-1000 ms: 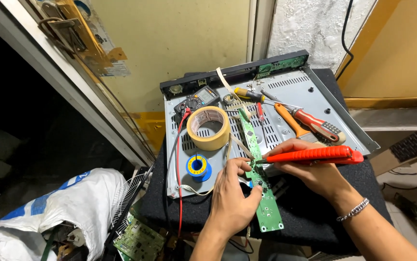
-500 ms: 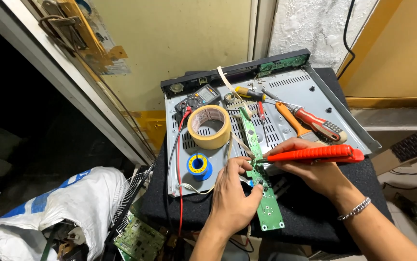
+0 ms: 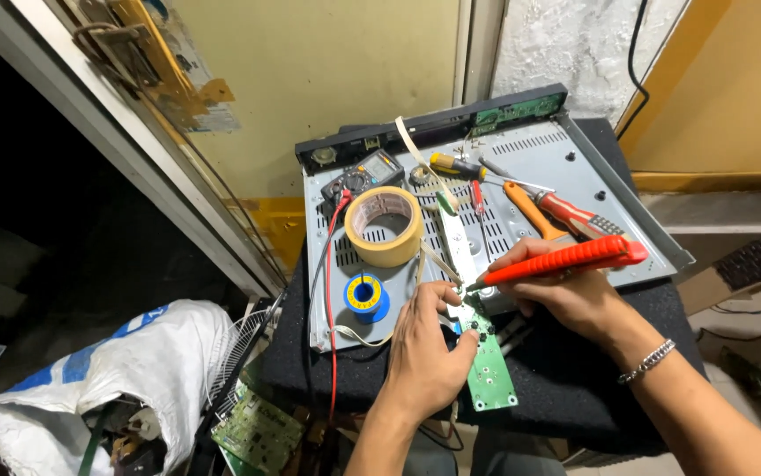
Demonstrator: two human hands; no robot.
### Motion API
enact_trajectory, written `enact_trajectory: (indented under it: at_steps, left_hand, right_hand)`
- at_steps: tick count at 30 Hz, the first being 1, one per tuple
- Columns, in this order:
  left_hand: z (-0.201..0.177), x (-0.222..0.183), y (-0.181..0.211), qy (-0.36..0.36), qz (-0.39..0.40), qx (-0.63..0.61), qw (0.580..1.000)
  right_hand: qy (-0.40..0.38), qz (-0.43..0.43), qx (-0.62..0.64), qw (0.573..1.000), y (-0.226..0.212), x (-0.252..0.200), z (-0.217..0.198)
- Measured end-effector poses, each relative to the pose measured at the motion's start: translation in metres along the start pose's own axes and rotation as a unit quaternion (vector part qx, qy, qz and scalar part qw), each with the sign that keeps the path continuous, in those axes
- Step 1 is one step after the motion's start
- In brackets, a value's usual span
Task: Soldering electronic components and wires onto a circuit board inside an amplifier chassis.
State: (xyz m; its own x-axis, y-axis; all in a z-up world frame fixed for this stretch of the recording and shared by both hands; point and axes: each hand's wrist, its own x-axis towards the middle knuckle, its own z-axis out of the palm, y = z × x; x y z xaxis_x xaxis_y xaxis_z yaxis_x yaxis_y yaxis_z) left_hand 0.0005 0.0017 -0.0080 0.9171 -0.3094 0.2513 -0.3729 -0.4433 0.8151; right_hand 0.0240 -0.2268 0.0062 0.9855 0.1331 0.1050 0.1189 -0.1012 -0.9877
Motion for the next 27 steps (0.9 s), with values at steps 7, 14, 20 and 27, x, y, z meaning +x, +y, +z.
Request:
enact_trajectory:
  at_steps: [7, 14, 20, 27]
  left_hand:
    - [0.004, 0.002, -0.004, 0.018, 0.02, 0.0, 1.0]
    - [0.004, 0.002, -0.001, 0.014, 0.0, -0.002, 1.0]
    - [0.002, 0.002, 0.002, 0.02, 0.017, -0.007, 1.0]
    - [0.001, 0.001, 0.005, 0.003, -0.003, -0.004, 1.0]
  right_hand:
    - [0.059, 0.064, 0.086, 0.993, -0.015, 0.002, 0.013]
    - [0.071, 0.055, 0.108, 0.99, -0.01, 0.002, 0.007]
    - [0.095, 0.055, 0.099, 0.989, -0.012, 0.002, 0.009]
    - [0.119, 0.074, 0.096, 0.985, -0.005, 0.004, 0.01]
